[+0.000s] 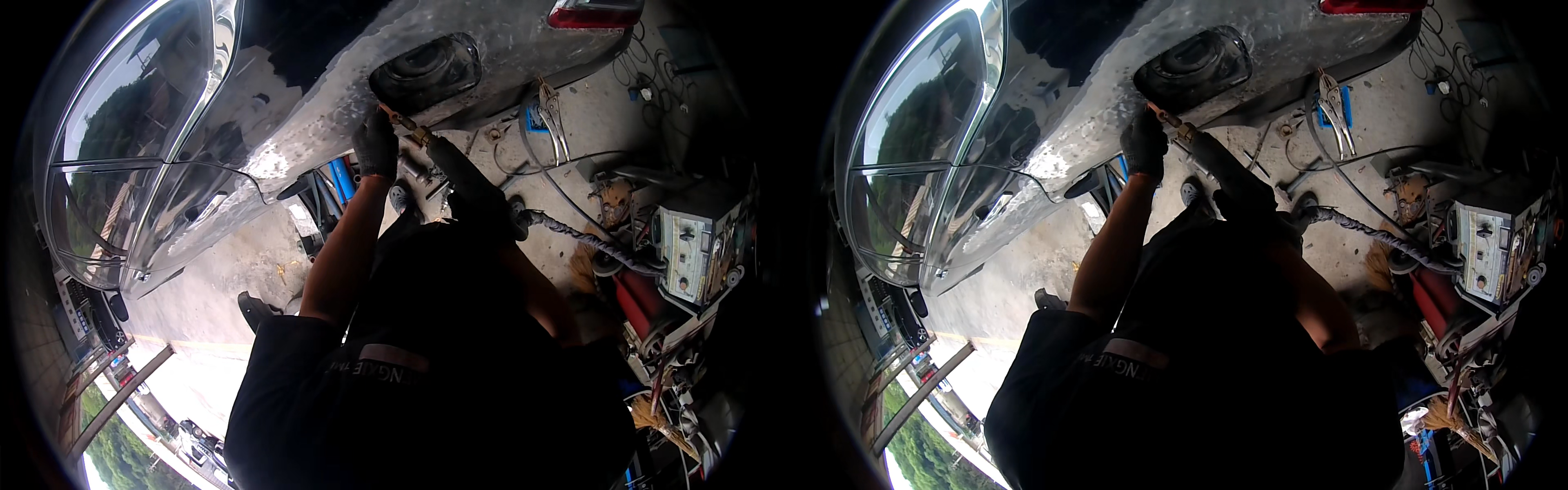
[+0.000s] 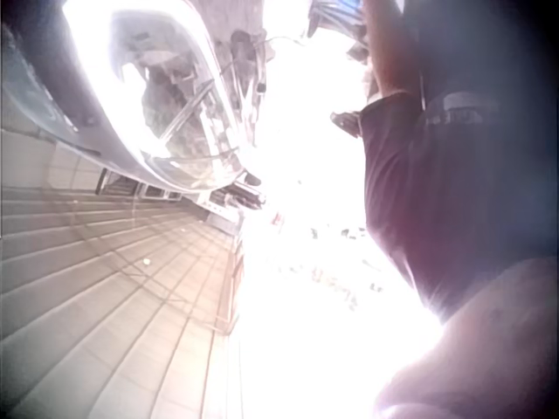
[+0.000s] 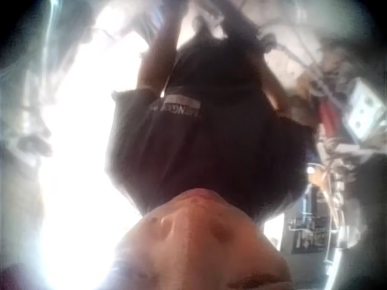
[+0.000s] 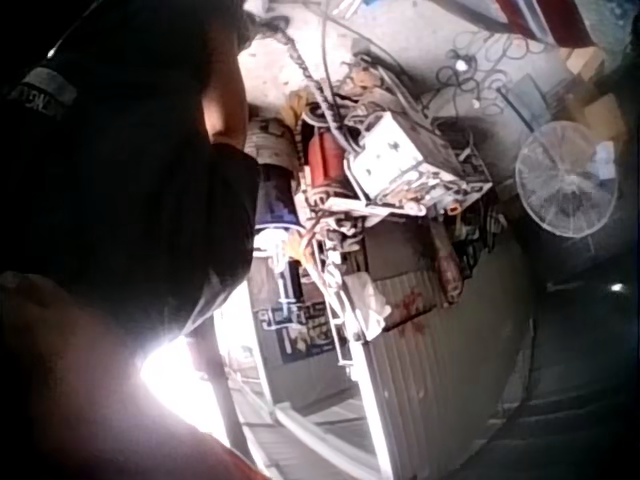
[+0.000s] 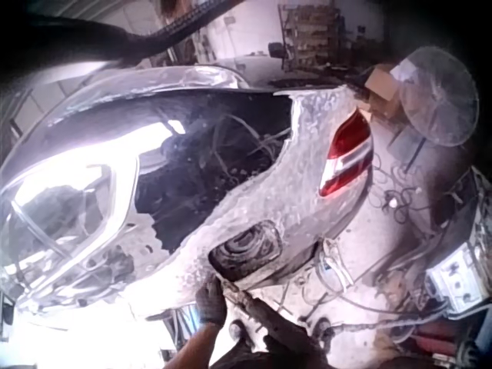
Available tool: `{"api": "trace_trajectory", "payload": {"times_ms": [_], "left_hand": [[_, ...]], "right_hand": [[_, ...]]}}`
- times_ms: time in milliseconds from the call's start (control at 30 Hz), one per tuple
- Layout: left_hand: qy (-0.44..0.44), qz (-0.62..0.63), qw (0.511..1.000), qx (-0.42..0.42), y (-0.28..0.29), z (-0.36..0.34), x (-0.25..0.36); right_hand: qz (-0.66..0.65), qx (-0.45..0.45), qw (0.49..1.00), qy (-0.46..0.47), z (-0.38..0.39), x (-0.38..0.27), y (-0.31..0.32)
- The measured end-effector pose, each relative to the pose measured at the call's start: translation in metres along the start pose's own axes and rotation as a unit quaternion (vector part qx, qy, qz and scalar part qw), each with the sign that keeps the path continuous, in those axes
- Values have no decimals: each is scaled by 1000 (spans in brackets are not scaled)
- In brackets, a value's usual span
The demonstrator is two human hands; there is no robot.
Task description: The person uses a spot welder on the body panel near the fuel door, then handles a metal clip with pliers and secures a wire lead to the vehicle.
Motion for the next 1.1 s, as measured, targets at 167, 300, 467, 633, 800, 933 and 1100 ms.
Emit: {"api": "trace_trajectory", "payload": {"times_ms": [167, 300, 467, 633, 800, 933, 1100], "left_hand": [[-47, -126, 991, -12, 0, 4, 39], [-17, -73, 997, -33, 5, 19, 6], [236, 179, 954, -33, 16, 36, -7], [265, 284, 921, -38, 9, 29, 1], [88, 78, 992, -41, -4, 24, -37], [282, 313, 906, 36, -17, 25, 18], [293, 288, 911, 35, -16, 17, 7]], "right_hand": [[46, -24, 998, -18, 6, -2, 13], [-95, -40, 992, -73, 9, 0, 13], [-31, -49, 998, -31, 6, -1, 11], [-174, -55, 977, -106, -13, -15, 8], [-146, 1, 989, -27, -32, -32, 12], [-86, -127, 982, -114, -27, -21, 1], [-109, -70, 990, -60, -27, -23, -2]]}}
Point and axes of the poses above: each hand's wrist, its own z-axis away from the middle knuckle, its own y-axis out of the back of the hand, x = y × z, the point moved 3 cm from there along -z, towards the middle knuckle, and after that the axes turned 6 degrees about z, right-handed, at the moved point
